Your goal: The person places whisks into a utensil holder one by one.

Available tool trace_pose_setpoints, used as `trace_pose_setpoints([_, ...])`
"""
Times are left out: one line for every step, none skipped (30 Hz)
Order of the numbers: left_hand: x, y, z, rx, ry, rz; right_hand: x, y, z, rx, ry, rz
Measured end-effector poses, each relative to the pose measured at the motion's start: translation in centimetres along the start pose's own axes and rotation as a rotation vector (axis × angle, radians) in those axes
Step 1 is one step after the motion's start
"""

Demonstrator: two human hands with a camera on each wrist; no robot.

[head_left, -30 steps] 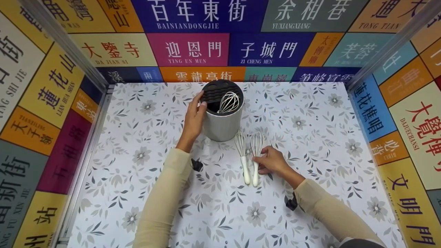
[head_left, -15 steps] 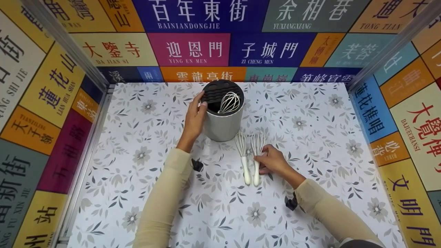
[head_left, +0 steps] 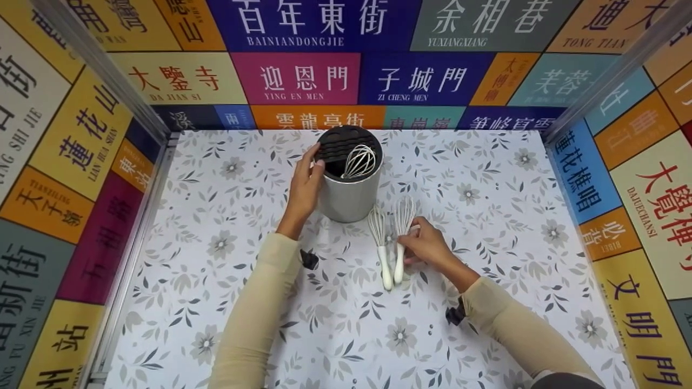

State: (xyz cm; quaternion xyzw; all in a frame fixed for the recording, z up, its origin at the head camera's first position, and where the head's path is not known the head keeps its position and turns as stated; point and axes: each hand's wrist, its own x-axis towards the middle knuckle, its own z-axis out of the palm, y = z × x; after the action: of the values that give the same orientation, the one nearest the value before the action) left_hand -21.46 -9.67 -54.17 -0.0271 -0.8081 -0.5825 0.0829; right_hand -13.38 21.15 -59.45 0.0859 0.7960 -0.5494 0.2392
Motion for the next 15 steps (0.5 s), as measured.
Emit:
trace_pose_setpoints([0.0, 0.0, 0.0, -0.001, 0.001, 0.0, 0.0, -0.3, 0.0, 0.001, 0.004, -0.016])
trace_pose_setpoints([0.0, 0.0, 0.0, -0.002, 0.002, 0.0, -0.1, -0.5, 0.0, 0.011, 0.009, -0.03])
trace_pose_setpoints([0.0, 0.0, 0.0, -0.002, 0.004, 0.001, -0.1, -0.8, 0.0, 0.018, 0.014, -0.039])
trace_pose_setpoints([0.0, 0.0, 0.0, -0.003, 0.005, 0.001, -0.2, -1.2, 0.1, 0.028, 0.018, -0.049])
trace_pose_setpoints([0.0, 0.0, 0.0, -0.004, 0.007, 0.002, -0.2, -1.4, 0.1, 0.032, 0.017, -0.06])
trace_pose_setpoints([0.0, 0.0, 0.0, -0.006, 0.008, 0.003, -0.3, -1.7, 0.1, 0.039, 0.016, -0.069])
trace_pose_setpoints([0.0, 0.0, 0.0, -0.008, 0.009, 0.004, -0.4, -2.1, 0.1, 0.048, 0.015, -0.077])
trace_pose_setpoints([0.0, 0.0, 0.0, -0.009, 0.009, 0.004, -0.5, -2.4, 0.1, 0.055, 0.016, -0.083])
trace_pose_setpoints([0.0, 0.0, 0.0, -0.01, 0.009, 0.005, -0.4, -2.7, 0.1, 0.05, 0.015, -0.087])
trace_pose_setpoints([0.0, 0.1, 0.0, -0.007, 0.007, 0.006, -0.6, -3.1, 0.2, 0.053, 0.014, -0.096])
trace_pose_setpoints([-0.1, 0.1, 0.0, -0.003, 0.006, 0.006, -0.6, -3.5, 0.2, 0.055, 0.013, -0.104])
trace_pose_setpoints([-0.1, 0.1, 0.0, 0.001, 0.005, 0.005, -0.7, -3.9, 0.2, 0.058, 0.016, -0.111])
trace_pose_setpoints([-0.1, 0.1, 0.0, 0.005, 0.003, 0.004, -0.8, -4.3, 0.3, 0.064, 0.019, -0.118])
trace_pose_setpoints([-0.1, 0.1, 0.0, 0.006, 0.0, 0.003, -0.8, -4.7, 0.3, 0.07, 0.022, -0.125])
trace_pose_setpoints([-0.1, 0.1, 0.0, 0.009, -0.003, 0.001, -0.9, -5.1, 0.4, 0.081, 0.026, -0.131])
